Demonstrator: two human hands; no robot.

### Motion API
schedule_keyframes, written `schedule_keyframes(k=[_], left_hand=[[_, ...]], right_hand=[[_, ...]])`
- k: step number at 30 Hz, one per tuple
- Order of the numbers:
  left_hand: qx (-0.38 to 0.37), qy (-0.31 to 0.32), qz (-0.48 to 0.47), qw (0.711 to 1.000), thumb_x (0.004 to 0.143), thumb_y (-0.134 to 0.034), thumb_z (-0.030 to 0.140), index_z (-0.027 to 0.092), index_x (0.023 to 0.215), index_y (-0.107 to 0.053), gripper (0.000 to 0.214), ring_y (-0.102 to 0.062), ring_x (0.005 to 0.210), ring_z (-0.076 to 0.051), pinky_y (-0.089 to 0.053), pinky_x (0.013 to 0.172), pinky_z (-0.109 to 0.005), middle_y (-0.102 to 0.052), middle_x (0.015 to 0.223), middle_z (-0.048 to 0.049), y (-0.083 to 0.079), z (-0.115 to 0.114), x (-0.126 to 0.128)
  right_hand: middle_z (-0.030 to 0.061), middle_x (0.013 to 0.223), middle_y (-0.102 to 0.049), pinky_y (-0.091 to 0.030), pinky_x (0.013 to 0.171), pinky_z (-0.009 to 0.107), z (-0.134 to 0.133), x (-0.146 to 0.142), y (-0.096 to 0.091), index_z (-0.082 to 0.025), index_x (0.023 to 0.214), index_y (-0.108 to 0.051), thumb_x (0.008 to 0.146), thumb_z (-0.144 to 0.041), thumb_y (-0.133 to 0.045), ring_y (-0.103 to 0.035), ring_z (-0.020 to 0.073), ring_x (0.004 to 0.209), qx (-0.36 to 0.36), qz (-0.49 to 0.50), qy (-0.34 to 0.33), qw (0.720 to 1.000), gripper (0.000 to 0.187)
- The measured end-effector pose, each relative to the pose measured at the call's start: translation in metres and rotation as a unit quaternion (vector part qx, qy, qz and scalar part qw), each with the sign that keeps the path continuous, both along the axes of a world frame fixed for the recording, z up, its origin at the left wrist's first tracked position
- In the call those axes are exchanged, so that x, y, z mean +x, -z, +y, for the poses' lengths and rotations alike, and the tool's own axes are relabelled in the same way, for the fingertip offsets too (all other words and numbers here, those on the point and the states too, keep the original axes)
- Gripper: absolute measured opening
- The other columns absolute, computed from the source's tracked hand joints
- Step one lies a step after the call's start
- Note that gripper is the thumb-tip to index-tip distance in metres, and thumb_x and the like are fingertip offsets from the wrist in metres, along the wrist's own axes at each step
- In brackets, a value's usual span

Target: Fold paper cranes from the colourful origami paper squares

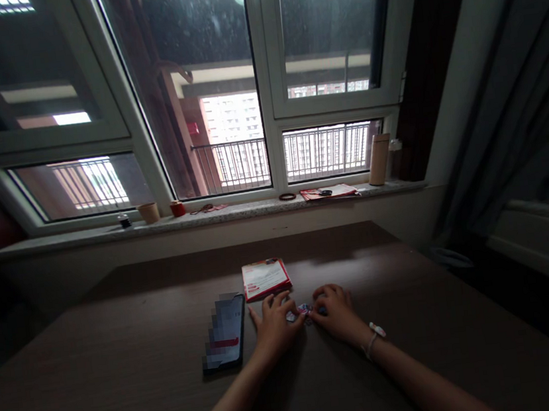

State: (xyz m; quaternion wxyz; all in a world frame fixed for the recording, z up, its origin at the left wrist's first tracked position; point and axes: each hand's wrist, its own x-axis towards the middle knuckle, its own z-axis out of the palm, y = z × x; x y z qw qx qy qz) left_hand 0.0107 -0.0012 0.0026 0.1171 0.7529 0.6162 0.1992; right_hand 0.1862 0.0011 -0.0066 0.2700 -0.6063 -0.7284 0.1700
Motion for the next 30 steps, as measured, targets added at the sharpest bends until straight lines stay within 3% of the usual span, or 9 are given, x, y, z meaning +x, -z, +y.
schedule_keyframes(k=[6,13,30], left_hand=[[-0.001,-0.009,0.003,1.000,0.081,-0.062,0.043,0.031,0.084,-0.067,0.014,-0.034,0.134,-0.033,-0.002,0.102,-0.078,-0.052,0.140,0.0065,-0.0034,-0.0031,0.0018],[0.013,-0.003,0.017,1.000,0.083,-0.060,0.044,0.032,0.085,-0.068,0.015,-0.033,0.134,-0.033,0.003,0.103,-0.077,-0.051,0.141,0.0061,-0.0003,-0.0020,0.0016],[0.008,-0.009,0.011,1.000,0.083,-0.058,0.042,0.032,0.084,-0.067,0.014,-0.034,0.133,-0.033,-0.003,0.101,-0.079,-0.051,0.140,0.0060,-0.0013,-0.0018,0.0029]], right_hand=[[0.0044,0.116,-0.061,-0.017,0.108,0.055,-0.0004,-0.0017,-0.0011,-0.024,0.068,-0.071,0.078,-0.038,-0.065,-0.043,0.0277,0.119,0.002,0.006,0.007,1.000,0.018],[0.0041,0.115,-0.062,-0.016,0.108,0.059,0.0006,-0.0019,-0.0011,-0.024,0.065,-0.071,0.080,-0.037,-0.062,-0.043,0.0284,0.118,0.004,0.012,0.014,1.000,0.022],[0.0055,0.115,-0.062,-0.015,0.110,0.059,0.0025,-0.0072,-0.0070,-0.022,0.066,-0.071,0.079,-0.037,-0.063,-0.042,0.0283,0.119,-0.012,-0.017,0.021,1.000,0.021]])
